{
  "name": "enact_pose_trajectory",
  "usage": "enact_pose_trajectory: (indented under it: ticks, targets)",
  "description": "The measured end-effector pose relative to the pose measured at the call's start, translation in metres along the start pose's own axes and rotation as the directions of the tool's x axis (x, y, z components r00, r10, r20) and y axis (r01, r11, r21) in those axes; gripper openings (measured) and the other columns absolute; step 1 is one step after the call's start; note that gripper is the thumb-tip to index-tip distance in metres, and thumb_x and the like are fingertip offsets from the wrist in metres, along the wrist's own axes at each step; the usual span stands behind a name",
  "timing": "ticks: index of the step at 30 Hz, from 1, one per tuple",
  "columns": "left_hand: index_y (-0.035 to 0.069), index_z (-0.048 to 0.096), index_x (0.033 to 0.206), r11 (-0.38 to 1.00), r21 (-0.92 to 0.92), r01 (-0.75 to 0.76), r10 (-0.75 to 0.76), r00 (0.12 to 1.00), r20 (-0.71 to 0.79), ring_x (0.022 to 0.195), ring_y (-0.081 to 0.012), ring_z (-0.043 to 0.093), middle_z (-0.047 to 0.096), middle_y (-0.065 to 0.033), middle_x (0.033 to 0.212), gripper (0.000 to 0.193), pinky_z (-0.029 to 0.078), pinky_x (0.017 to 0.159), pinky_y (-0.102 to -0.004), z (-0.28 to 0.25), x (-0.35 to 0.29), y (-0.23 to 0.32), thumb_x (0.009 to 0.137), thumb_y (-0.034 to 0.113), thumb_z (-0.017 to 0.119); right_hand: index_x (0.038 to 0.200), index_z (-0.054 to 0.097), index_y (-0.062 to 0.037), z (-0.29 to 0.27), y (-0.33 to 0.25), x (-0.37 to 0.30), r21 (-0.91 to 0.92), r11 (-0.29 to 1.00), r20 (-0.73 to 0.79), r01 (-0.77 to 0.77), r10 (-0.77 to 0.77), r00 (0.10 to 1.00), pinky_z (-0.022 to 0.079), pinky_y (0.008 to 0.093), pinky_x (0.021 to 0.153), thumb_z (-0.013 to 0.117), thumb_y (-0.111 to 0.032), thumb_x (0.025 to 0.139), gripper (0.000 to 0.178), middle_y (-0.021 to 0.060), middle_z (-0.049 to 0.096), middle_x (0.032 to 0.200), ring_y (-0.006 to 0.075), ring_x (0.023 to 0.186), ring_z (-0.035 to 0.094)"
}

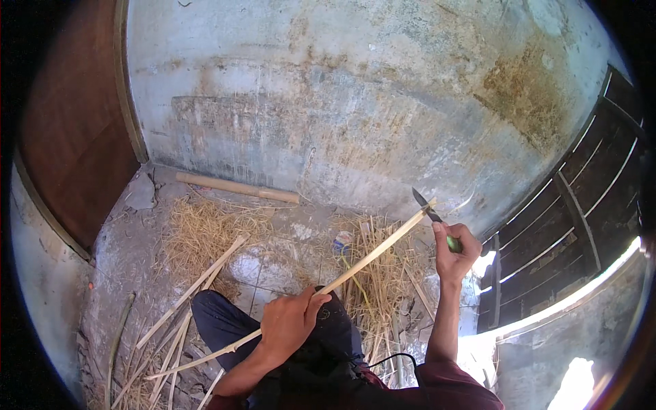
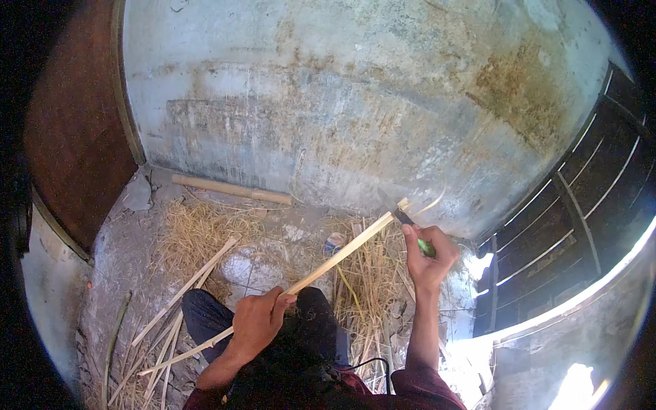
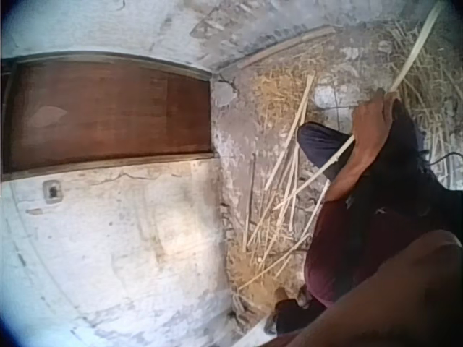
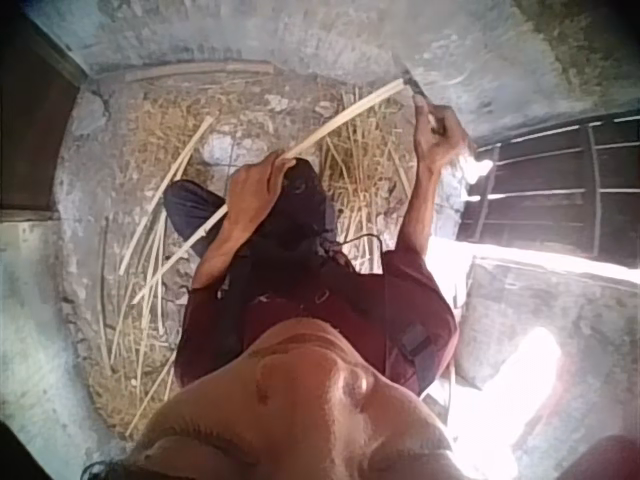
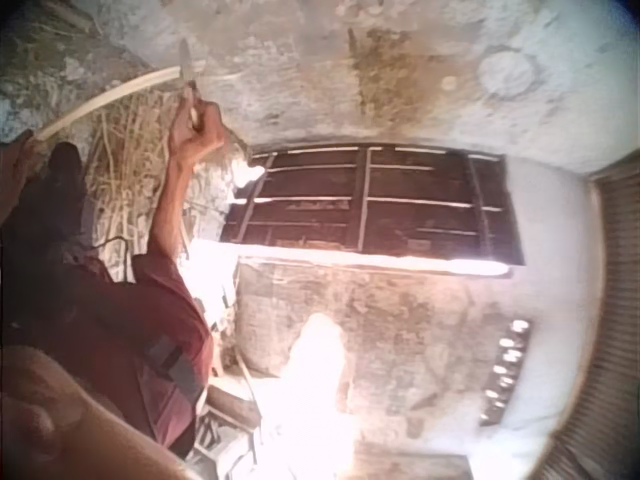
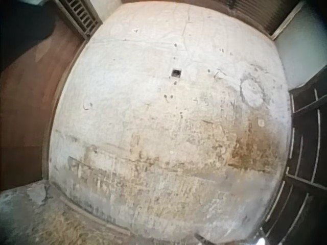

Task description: The person uses a knife to shave and smooth a thin strip of bamboo, repeatedly running the blade along the surface to remove layers and splinters.

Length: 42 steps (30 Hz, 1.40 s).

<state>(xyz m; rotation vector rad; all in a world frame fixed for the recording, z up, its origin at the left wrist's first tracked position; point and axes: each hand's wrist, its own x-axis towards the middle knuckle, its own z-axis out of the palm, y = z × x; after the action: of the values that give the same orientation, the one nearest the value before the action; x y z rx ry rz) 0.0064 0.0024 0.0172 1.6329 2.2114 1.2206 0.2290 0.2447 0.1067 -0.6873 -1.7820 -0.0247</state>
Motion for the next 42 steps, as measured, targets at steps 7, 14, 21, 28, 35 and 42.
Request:
enact_pose_trajectory:
  ticks: [7,14,21,28,35,42]
  targets:
    - [0.006,0.069,0.096,0.999,-0.034,0.012,-0.012,1.000,0.008,0.058,-0.0445,0.066,0.061,-0.0185,0.058,0.039,0.048,0.052,-0.0556,-0.002,-0.002,-0.001,0.108,0.042,0.062,0.088,0.067,-0.0016,0.005,0.006,-0.010,0.223,0.970,0.006,-0.093,0.094,0.996,0.050,0.0283,0.063,0.086,-0.009,0.092,0.021,0.0081,0.073,0.079,0.0149,0.069,0.068]
    - [0.006,0.067,0.094,0.995,-0.089,0.037,-0.031,0.997,0.071,0.062,-0.0466,0.066,0.062,-0.0199,0.060,0.038,0.048,0.057,-0.0585,-0.002,-0.002,0.002,0.110,0.039,0.060,0.095,0.054,-0.0105,-0.005,0.013,-0.007,0.688,0.474,0.403,-0.549,0.379,0.833,0.027,0.0225,0.054,0.080,-0.025,0.100,0.030,-0.0057,0.052,0.073,0.0023,0.061,0.040]
    - [0.003,0.067,0.094,0.995,-0.095,0.018,-0.014,0.999,0.037,0.058,-0.0442,0.063,0.058,-0.0197,0.060,0.036,0.045,0.056,-0.0531,0.001,-0.001,0.000,0.111,0.034,0.059,0.118,0.053,-0.0081,-0.012,-0.008,-0.010,0.633,0.683,0.186,-0.365,0.323,0.928,0.034,0.0212,0.061,0.087,-0.013,0.089,0.045,-0.0078,0.050,0.075,0.0032,0.066,0.044]
    - [0.004,0.066,0.092,0.999,-0.042,0.017,-0.015,0.998,0.059,0.058,-0.0443,0.063,0.059,-0.0196,0.060,0.037,0.045,0.056,-0.0537,0.005,-0.001,0.001,0.111,0.034,0.059,0.129,0.062,-0.0046,-0.011,-0.012,-0.009,0.468,0.851,-0.026,-0.237,0.282,0.959,0.043,0.0226,0.066,0.084,0.003,0.084,0.051,-0.0020,0.057,0.087,0.0059,0.081,0.055]
    - [0.006,0.066,0.091,0.999,0.017,0.041,-0.042,0.995,0.092,0.060,-0.0447,0.065,0.061,-0.0191,0.061,0.039,0.047,0.056,-0.0548,0.010,-0.003,0.000,0.111,0.038,0.059,0.130,0.077,-0.0108,-0.013,-0.032,0.002,0.004,1.000,0.059,0.029,-0.029,0.998,0.055,0.0329,0.068,0.089,0.004,0.070,0.063,0.0105,0.068,0.112,0.0218,0.093,0.069]
    - [0.006,0.067,0.090,0.998,0.061,0.000,-0.005,0.997,0.078,0.060,-0.0443,0.066,0.062,-0.0190,0.061,0.041,0.048,0.056,-0.0555,0.017,-0.006,0.005,0.111,0.041,0.058,0.124,0.078,-0.0092,-0.017,-0.018,-0.001,-0.053,0.999,0.171,0.003,0.006,0.985,0.057,0.0380,0.082,0.088,0.001,0.074,0.052,0.0130,0.074,0.109,0.0292,0.098,0.074]
